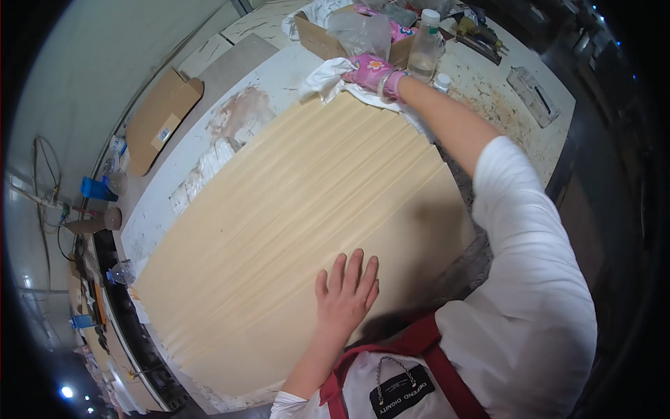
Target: The person applies glue to the edge of wood panels using a wooden stick, uses a sanding block to smooth the surface, and wipes the edge with a cloth.
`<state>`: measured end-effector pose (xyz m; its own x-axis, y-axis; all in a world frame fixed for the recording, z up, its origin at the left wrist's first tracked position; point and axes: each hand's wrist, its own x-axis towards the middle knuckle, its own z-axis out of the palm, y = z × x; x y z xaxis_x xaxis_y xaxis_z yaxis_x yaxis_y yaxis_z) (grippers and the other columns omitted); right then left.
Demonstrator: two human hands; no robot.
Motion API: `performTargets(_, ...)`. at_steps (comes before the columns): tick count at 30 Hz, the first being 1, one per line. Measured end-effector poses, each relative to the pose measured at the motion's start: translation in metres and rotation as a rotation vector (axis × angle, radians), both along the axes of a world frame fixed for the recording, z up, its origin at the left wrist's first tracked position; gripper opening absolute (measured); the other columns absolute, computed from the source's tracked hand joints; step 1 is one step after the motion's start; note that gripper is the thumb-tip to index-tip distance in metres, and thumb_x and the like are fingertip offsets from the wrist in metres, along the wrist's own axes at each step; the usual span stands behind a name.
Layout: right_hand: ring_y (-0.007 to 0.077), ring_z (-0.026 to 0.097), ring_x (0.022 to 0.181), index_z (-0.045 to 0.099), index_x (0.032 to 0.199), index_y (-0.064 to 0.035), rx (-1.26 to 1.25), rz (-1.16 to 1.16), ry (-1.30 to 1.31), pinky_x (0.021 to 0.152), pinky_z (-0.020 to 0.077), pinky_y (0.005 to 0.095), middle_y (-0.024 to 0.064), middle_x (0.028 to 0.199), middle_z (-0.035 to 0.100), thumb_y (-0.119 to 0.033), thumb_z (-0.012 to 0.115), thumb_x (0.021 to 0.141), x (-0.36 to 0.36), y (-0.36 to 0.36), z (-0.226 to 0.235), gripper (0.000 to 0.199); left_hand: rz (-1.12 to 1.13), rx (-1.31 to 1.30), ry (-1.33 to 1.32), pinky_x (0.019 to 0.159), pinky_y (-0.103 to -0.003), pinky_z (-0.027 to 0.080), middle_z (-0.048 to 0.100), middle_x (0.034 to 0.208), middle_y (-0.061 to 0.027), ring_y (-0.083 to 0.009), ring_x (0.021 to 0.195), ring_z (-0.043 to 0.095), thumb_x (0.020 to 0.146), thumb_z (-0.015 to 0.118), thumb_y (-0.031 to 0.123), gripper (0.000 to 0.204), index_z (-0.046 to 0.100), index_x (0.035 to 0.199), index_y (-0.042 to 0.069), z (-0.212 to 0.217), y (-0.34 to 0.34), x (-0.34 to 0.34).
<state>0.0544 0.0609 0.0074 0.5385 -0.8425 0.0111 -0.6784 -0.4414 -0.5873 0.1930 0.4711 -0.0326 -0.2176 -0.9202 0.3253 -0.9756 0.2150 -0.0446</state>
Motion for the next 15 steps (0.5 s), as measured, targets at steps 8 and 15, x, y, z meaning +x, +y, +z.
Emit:
performTargets(8, 0.0181, 0.061, 0.082, 0.059, 0.114, -0.0047, -0.046, -0.242, -0.313, 0.073, 0.0475, 0.0319, 0.0111, 0.096, 0.066, -0.042, 0.063, 0.081, -0.003, -0.021, -0.026, 0.05, -0.011, -0.031, 0.006, 0.106, -0.045, 0.019, 0.049, 0.129, -0.0024, -0.0239, 0.123, 0.04, 0.08, 0.059, 0.039, 0.037, 0.06, 0.114, 0.028, -0.003, 0.0, 0.001)
performTargets(15, 0.0293, 0.052, 0.114, 0.049, 0.128, -0.0027, 0.18, -0.363, -0.223, 0.098, 0.0393, 0.0344, 0.0173, 0.123, 0.055, -0.042, 0.068, 0.075, 0.026, -0.036, -0.038, 0.068, -0.01, -0.035, -0.016, 0.104, -0.045, 0.021, 0.05, 0.129, -0.003, -0.0245, 0.121, 0.042, 0.079, 0.06, 0.039, 0.037, 0.06, 0.114, 0.028, -0.001, -0.002, 0.0)
